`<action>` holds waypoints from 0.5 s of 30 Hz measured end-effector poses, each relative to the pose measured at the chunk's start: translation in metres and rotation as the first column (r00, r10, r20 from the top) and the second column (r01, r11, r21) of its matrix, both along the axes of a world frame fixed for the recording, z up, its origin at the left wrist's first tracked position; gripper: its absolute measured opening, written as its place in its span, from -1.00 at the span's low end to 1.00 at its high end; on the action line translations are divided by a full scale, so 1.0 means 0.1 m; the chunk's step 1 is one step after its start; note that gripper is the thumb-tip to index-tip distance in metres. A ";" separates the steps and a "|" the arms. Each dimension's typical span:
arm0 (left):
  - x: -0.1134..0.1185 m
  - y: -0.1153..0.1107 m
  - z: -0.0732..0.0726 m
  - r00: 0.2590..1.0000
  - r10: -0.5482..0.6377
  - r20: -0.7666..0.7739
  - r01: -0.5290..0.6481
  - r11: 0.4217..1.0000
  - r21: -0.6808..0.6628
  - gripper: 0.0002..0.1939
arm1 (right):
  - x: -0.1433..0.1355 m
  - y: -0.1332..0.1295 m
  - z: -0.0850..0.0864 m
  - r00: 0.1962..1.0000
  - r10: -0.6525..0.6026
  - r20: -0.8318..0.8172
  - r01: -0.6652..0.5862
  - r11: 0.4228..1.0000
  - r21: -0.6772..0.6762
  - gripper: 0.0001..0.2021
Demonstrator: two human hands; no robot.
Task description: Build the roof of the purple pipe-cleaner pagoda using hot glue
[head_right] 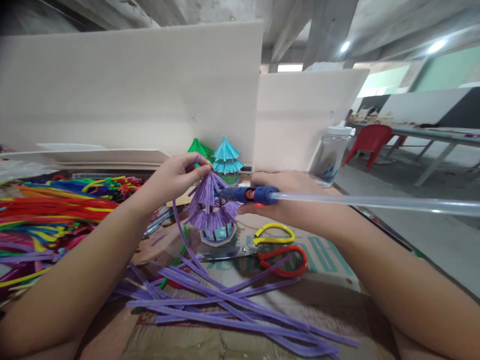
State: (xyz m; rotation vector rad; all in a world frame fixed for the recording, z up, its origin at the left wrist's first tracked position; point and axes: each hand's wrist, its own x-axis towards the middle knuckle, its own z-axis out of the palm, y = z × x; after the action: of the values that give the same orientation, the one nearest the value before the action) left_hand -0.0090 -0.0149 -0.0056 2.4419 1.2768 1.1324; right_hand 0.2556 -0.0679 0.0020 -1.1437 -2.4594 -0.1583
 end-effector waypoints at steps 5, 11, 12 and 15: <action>0.00 -0.01 0.00 1.000 -0.012 0.000 0.012 1.000 0.012 -0.70 | -0.01 -0.02 0.01 0.998 0.035 -0.045 -0.037 0.999 -0.031 -0.58; 0.00 -0.02 0.01 1.000 -0.007 0.017 0.007 1.000 0.025 -0.73 | 0.05 0.04 0.09 0.926 -0.007 -0.378 -0.072 0.978 -0.196 -0.67; 0.00 -0.03 0.01 1.000 -0.007 0.029 0.007 1.000 0.021 -0.74 | 0.07 0.10 0.09 0.899 -0.031 -0.437 -0.067 0.976 -0.207 -0.68; -0.01 -0.02 0.01 0.998 -0.008 0.055 0.010 0.999 -0.038 -0.74 | 0.16 0.40 0.01 0.854 -0.077 -0.515 -0.047 0.974 -0.223 -0.73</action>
State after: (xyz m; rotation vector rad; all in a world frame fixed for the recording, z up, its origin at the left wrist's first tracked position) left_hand -0.0103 -0.0172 -0.0048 2.3702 1.2584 1.1540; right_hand 0.2720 -0.0284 0.0028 -1.1159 -2.0103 0.3971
